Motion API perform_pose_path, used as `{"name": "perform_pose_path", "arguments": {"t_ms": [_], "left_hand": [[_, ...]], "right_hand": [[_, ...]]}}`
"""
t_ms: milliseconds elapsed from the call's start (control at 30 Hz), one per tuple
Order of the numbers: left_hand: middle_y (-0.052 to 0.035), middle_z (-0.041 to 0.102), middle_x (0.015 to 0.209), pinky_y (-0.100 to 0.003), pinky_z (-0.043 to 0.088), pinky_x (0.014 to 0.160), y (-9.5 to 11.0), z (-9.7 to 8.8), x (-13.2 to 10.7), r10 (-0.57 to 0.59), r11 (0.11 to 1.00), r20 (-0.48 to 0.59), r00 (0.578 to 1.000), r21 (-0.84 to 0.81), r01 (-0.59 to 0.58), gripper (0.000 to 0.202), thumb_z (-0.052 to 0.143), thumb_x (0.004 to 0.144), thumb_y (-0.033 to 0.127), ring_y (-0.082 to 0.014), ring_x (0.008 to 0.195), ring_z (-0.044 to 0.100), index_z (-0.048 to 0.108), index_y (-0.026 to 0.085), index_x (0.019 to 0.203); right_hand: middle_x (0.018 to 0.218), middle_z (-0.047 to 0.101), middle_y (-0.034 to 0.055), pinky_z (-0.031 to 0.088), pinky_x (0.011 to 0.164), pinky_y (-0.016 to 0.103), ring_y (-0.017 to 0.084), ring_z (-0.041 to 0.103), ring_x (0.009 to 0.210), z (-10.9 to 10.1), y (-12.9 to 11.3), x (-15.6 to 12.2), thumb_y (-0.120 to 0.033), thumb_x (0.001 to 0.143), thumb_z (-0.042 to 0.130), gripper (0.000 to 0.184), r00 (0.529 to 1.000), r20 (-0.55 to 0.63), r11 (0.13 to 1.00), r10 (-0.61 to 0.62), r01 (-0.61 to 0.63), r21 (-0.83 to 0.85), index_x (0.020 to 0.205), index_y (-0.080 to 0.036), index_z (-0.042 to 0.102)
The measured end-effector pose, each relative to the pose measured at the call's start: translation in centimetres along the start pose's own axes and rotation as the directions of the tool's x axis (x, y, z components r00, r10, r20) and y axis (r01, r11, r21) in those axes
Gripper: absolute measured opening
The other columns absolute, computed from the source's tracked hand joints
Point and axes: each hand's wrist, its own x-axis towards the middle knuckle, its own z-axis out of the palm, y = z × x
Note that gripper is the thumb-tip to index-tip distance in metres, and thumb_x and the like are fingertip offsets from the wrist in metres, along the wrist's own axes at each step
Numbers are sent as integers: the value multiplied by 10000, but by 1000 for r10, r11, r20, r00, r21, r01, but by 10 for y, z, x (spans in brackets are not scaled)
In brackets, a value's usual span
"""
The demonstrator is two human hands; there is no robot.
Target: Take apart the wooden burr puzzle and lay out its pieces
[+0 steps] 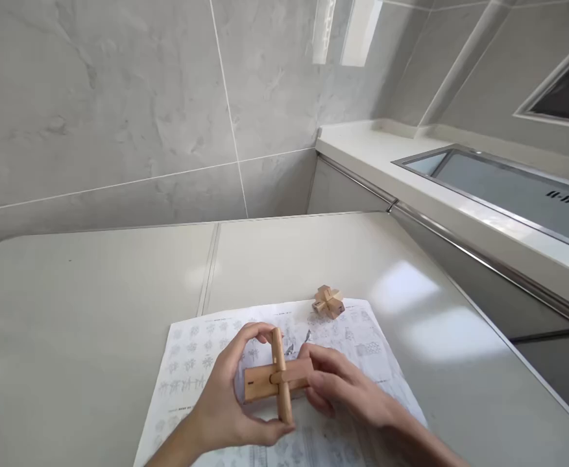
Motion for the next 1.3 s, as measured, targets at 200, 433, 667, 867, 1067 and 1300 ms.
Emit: {"name": "perform_pose_path", "arguments": {"t_ms": [200, 433, 667, 867, 1067, 1300], "left_hand": [[-50, 584, 1290, -466, 537, 1042, -3, 8, 0, 84, 996, -65, 994, 18, -83, 970, 964, 595, 202, -320, 1192, 603, 527, 367, 1445], [-45, 592, 1277, -456, 552, 1009, -5, 10, -2, 139, 990, -90, 986, 49, -135, 1045, 1002, 558, 207, -310, 1153, 622, 512, 376, 1465], [-64, 608, 1300, -457, 584, 984, -4, 12, -1, 231, 969, -94, 968, 109, -221, 1076, 928, 548, 119, -315, 1148, 643, 483, 352, 1500], [-73, 616, 1295, -460, 590, 963, -5, 15, -2, 302, 948, -77, 950, 134, -290, 1137, 935, 533, 120, -302, 1099, 657, 445, 333, 1536], [-40, 588, 1209, -445, 579, 946, -6, 16, -2, 230, 971, -64, 971, 77, -225, 1087, 980, 554, 241, -276, 1050, 628, 464, 354, 1504], [-55, 592, 1209, -448, 579, 925, -13, 15, 0, 262, 965, -47, 964, -20, -263, 1019, 964, 669, 496, -285, 1047, 633, 466, 348, 1545]], "right_hand": [[640, 449, -75, 285, 525, 259, 111, 365, 543, 4, 7, 2, -694, 1034, 641, 503, 987, -134, 995, 92, -88, 40, 869, -227, 554], [623, 374, -99, 240, 497, 234, 89, 252, 529, 8, 14, 4, -640, 1001, 734, 495, 982, -118, 956, 150, -113, 269, 823, -228, 525], [666, 418, -79, 240, 499, 229, 85, 302, 550, 11, 15, 1, -646, 994, 743, 494, 978, -146, 965, 149, -111, 239, 847, -212, 559], [657, 389, -87, 221, 481, 220, 74, 268, 525, 18, 17, -1, -604, 1030, 720, 488, 970, -205, 961, 132, -75, 265, 809, -218, 520], [563, 325, -126, 220, 443, 195, 61, 202, 456, 13, 22, 0, -519, 1039, 734, 417, 979, -99, 880, 179, -114, 462, 833, -225, 521], [605, 464, -102, 309, 421, 191, 58, 378, 403, 11, 30, 1, -493, 1045, 722, 345, 989, 65, 833, 133, -147, 533, 923, -218, 554]]}}
